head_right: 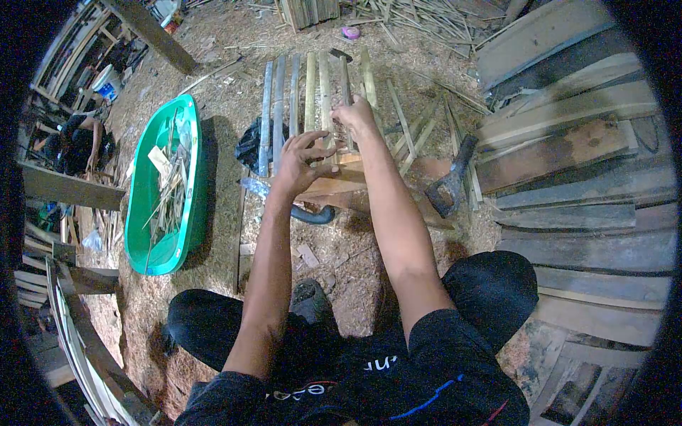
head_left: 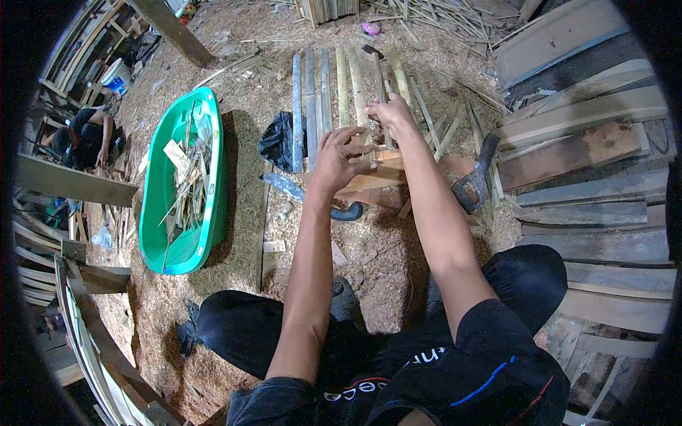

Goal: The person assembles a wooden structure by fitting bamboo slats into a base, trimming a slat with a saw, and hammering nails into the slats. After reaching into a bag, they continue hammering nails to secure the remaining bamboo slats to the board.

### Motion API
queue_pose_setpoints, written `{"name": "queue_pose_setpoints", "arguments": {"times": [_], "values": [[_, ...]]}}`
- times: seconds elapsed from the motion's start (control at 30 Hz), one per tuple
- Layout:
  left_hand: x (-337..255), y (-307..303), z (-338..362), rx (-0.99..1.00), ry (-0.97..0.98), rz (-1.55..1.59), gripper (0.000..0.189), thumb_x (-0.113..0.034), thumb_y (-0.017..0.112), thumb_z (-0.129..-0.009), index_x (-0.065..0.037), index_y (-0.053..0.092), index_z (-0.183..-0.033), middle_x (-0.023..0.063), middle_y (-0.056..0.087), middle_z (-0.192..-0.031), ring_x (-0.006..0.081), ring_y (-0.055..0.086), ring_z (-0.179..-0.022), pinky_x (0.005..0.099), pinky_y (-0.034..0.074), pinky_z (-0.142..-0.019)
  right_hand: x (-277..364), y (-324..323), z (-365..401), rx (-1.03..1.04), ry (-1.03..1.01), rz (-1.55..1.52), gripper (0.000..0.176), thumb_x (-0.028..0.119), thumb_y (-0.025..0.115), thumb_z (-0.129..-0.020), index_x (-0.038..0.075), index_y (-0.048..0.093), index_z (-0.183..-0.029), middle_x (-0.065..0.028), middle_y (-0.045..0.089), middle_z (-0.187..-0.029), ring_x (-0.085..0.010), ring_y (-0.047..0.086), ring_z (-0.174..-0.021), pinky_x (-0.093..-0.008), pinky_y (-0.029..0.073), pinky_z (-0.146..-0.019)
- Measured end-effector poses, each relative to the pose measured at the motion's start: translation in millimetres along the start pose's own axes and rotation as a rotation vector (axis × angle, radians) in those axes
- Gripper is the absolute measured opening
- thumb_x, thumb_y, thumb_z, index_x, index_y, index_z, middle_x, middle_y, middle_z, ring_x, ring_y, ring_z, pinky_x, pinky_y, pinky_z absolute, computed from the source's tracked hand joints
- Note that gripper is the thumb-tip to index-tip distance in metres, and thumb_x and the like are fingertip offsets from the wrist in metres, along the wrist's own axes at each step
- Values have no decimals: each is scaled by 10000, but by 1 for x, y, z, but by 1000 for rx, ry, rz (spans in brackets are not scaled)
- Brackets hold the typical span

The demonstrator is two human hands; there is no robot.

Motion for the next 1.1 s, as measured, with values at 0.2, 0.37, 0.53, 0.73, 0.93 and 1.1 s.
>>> {"name": "queue_pose_setpoints", "arguments": {"times": [0.2, 0.37, 0.53, 0.73, 0.93, 1.1], "values": [[-2, 0, 1, -1, -15, -6, 405, -353, 852, -650, -217, 779, -1024, 19, 602, -1333, 247, 508, -1277, 437, 318, -1121, 5, 1, 6, -9, 3, 15, 379, -72, 737, -661, -14, 580, -1001, -98, 654, -889, -224, 667, -785, -340, 545, -693], [0, 1, 0, 1, -9, -3, 402, -362, 854, -645, -220, 781, -1014, 19, 603, -1333, 243, 510, -1276, 434, 315, -1118, -3, -1, -4, 7, -12, 32, 384, -67, 737, -666, -5, 568, -1004, -98, 656, -866, -223, 666, -780, -345, 541, -685], [1, 2, 0, 1, -11, -13, 404, -363, 857, -640, -227, 782, -1013, 13, 602, -1335, 242, 507, -1278, 432, 317, -1114, -5, -3, -6, 27, 5, 15, 373, -50, 744, -669, 1, 563, -991, -103, 658, -865, -223, 664, -797, -341, 528, -695], [5, 4, 1, 9, -10, -12, 416, -351, 858, -645, -240, 778, -1038, 13, 593, -1346, 243, 498, -1288, 428, 315, -1117, -7, -4, -9, 33, -8, 40, 369, -57, 745, -670, 3, 556, -981, -112, 648, -895, -222, 653, -810, -350, 521, -699], [1, 2, 1, -1, -8, 7, 419, -342, 859, -647, -237, 777, -1044, 13, 595, -1342, 250, 499, -1282, 427, 318, -1117, -5, -2, -6, 21, 7, 19, 361, -56, 745, -677, -7, 567, -986, -98, 642, -916, -220, 647, -862, -344, 517, -744], [3, 2, 1, 28, 4, -24, 449, -340, 857, -644, -240, 767, -1072, 13, 593, -1346, 251, 501, -1275, 431, 317, -1120, -2, 0, -5, 7, -5, 80, 358, -114, 705, -738, -15, 541, -1041, -130, 648, -938, -234, 688, -837, -308, 578, -713]]}}
Point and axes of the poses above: each hand's wrist, its own z-axis away from the middle knuckle, its own y-axis out of the palm, x = y × z, the point moved 2 cm from there along -z, towards the middle knuckle
